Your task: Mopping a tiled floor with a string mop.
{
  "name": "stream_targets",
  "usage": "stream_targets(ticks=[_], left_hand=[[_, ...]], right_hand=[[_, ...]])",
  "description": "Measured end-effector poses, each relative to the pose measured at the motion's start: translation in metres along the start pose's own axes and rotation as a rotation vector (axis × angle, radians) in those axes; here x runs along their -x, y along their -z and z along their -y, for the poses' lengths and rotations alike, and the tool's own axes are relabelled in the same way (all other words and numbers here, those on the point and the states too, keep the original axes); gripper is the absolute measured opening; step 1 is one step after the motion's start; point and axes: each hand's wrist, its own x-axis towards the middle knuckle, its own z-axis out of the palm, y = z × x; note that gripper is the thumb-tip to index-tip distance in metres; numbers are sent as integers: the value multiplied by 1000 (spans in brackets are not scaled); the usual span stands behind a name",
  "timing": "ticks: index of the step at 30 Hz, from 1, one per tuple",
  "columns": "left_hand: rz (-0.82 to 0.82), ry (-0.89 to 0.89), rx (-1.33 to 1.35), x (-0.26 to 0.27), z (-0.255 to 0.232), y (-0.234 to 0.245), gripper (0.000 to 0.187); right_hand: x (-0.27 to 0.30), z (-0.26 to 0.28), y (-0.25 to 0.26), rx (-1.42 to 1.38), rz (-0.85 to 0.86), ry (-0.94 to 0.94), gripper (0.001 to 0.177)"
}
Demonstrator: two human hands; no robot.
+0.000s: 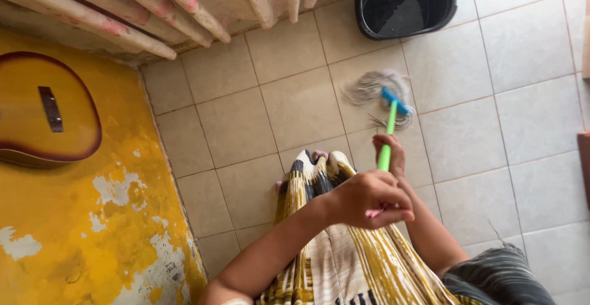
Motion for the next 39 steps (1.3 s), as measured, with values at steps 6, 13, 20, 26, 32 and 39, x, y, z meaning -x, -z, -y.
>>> stream_targets(ticks=[6, 13, 20, 26, 32, 39], left_hand=[[-75, 447, 111, 42, 75, -19, 8], [-467, 548, -132, 136, -35, 28, 5], [-779, 592, -400, 181, -137, 21, 5], [-684, 498, -493, 153, -117, 16, 7], [-472, 321, -345, 126, -111, 38, 9], [-117, 146, -99, 89, -46, 18, 6]], right_hand=[[-61, -124, 9, -146, -97, -56, 4], [22, 5, -101, 605, 458, 180, 34], [110, 73, -235, 522, 1094, 363, 26], [82, 100, -271, 624, 1370, 461, 41], [44, 82, -207, 501, 1114, 449, 25], [14, 25, -79, 563, 532, 265, 14]])
